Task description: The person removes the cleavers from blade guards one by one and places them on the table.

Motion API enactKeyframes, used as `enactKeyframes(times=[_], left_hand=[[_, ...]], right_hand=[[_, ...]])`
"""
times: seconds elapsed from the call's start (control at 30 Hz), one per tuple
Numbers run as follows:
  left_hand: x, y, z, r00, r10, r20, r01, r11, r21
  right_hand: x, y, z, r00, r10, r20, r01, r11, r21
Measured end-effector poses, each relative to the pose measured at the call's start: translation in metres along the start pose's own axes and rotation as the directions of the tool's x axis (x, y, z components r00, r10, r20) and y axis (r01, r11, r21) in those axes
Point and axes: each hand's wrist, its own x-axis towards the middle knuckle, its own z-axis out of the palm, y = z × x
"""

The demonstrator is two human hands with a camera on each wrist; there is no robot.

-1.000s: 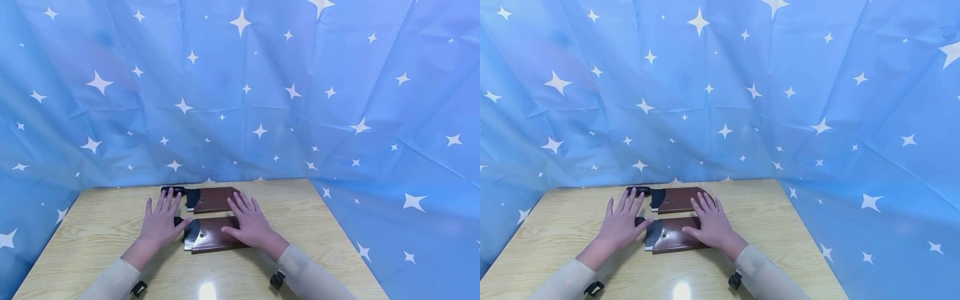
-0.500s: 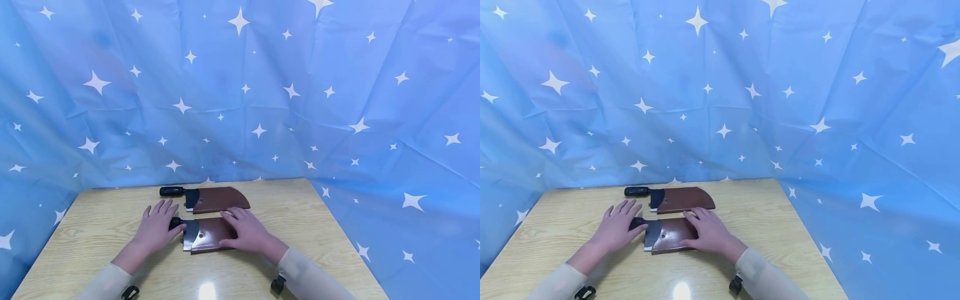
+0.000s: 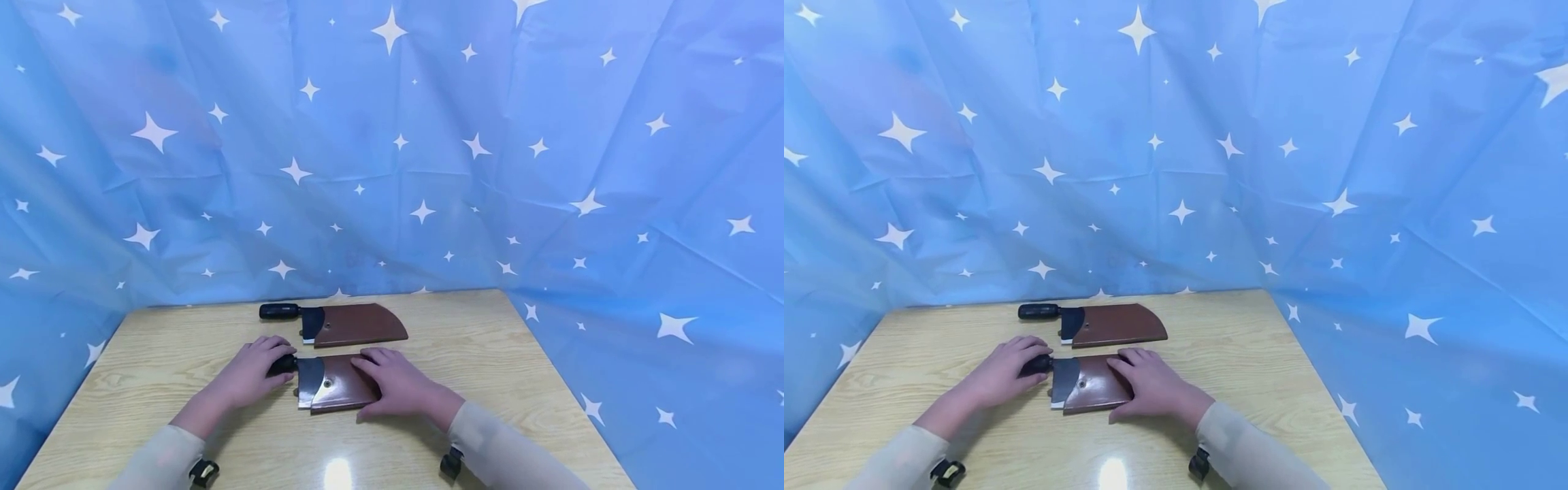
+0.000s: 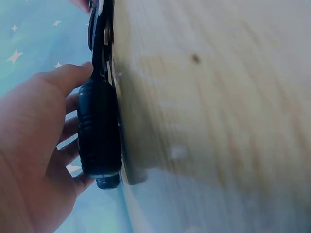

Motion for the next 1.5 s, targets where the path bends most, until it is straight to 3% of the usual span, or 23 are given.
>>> enactKeyframes(times=[0.33, 0.53, 0.67, 0.9, 1.1, 1.3, 1.5], left_hand=[[0.003, -0.01, 0.002, 0.995, -0.049, 0.083, 0.064, 0.979, -0.192], [0.009, -0.009, 0.007, 0.992, -0.103, 0.076, 0.115, 0.978, -0.173], [0.011, -0.008, 0.007, 0.992, -0.109, 0.07, 0.117, 0.984, -0.133], [0.013, -0.013, 0.001, 0.996, -0.06, 0.064, 0.066, 0.994, -0.083], [0.014, -0.019, -0.004, 0.999, -0.024, 0.034, 0.028, 0.991, -0.134], [0.013, -0.018, -0.007, 1.0, -0.009, 0.017, 0.011, 0.987, -0.161], [0.016, -0.013, -0.017, 0.998, 0.038, -0.042, -0.042, 0.995, -0.095]], right_hand=[[0.01, -0.001, -0.004, 0.999, -0.007, 0.031, 0.007, 1.0, 0.023], [0.015, 0.002, -0.001, 0.999, -0.014, 0.036, 0.014, 1.0, 0.003], [0.016, 0.005, 0.0, 0.999, -0.029, 0.028, 0.029, 1.0, 0.006], [0.013, 0.009, -0.006, 0.997, -0.073, -0.025, 0.073, 0.997, -0.001], [0.01, 0.011, -0.014, 0.992, -0.114, -0.057, 0.114, 0.993, -0.015], [0.006, 0.009, -0.016, 0.994, -0.097, -0.045, 0.097, 0.995, 0.006], [0.003, 0.008, -0.023, 0.995, -0.087, -0.054, 0.09, 0.995, 0.039]])
